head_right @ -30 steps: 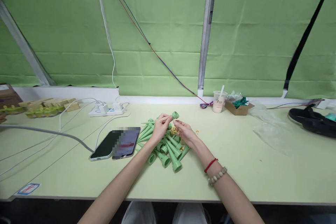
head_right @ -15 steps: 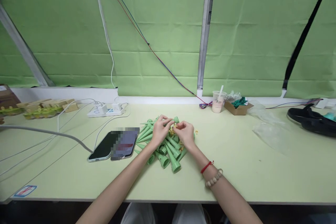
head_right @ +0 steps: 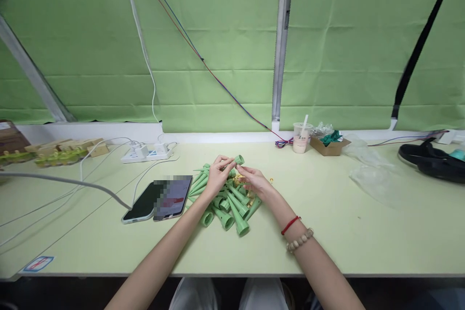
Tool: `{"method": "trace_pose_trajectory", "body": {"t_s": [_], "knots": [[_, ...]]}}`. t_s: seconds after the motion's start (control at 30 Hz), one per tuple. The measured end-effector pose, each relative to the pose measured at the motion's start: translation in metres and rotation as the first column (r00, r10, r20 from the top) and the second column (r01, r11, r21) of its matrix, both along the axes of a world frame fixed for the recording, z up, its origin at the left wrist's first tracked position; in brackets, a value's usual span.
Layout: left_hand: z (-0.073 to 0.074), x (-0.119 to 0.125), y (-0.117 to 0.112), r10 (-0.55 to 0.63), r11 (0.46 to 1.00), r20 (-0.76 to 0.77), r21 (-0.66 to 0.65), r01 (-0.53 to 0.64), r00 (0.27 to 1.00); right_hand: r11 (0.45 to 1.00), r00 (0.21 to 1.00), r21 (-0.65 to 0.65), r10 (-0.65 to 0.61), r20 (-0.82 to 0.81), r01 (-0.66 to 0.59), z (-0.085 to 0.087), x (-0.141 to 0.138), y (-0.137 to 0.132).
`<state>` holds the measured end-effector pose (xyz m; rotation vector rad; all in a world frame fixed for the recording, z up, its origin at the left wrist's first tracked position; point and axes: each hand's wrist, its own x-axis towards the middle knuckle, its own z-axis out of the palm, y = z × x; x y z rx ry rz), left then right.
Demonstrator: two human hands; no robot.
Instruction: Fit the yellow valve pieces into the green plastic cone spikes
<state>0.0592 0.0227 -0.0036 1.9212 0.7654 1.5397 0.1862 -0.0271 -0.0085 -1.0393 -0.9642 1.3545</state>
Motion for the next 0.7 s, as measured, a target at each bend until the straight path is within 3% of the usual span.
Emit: {"method": "trace_pose_trajectory", "body": {"t_s": [0.07,0.23,0.37,0.43,0.57,0.7], "knots": [[0.000,0.002,-0.002,-0.035,0.999,-0.002,-0.018,0.035,0.999,1.000,1.000,0.007,0.006,0.022,-0.007,0.000,0.001,-0.001],[-0.001,0.006,-0.005,-0.039,0.997,0.002,-0.071,0.039,0.999,0.978,0.977,0.112,-0.188,0.103,0.177,-0.010,-0.001,0.006],[0.000,0.007,-0.002,-0.062,0.988,0.035,-0.143,0.066,0.997,0.885,0.925,0.349,-0.365,0.104,0.309,-0.011,-0.004,0.011],[0.001,0.008,-0.002,-0.078,0.984,0.059,-0.158,0.087,0.995,0.845,0.899,0.402,-0.424,0.105,0.351,-0.009,-0.006,0.010],[0.002,0.009,-0.005,-0.108,0.976,0.093,-0.180,0.123,0.990,0.843,0.882,0.352,-0.463,0.089,0.407,-0.007,-0.010,0.008],[0.001,0.010,-0.007,-0.097,0.971,0.116,-0.205,0.119,0.989,0.917,0.918,0.218,-0.368,0.146,0.333,-0.007,-0.010,0.006]]}}
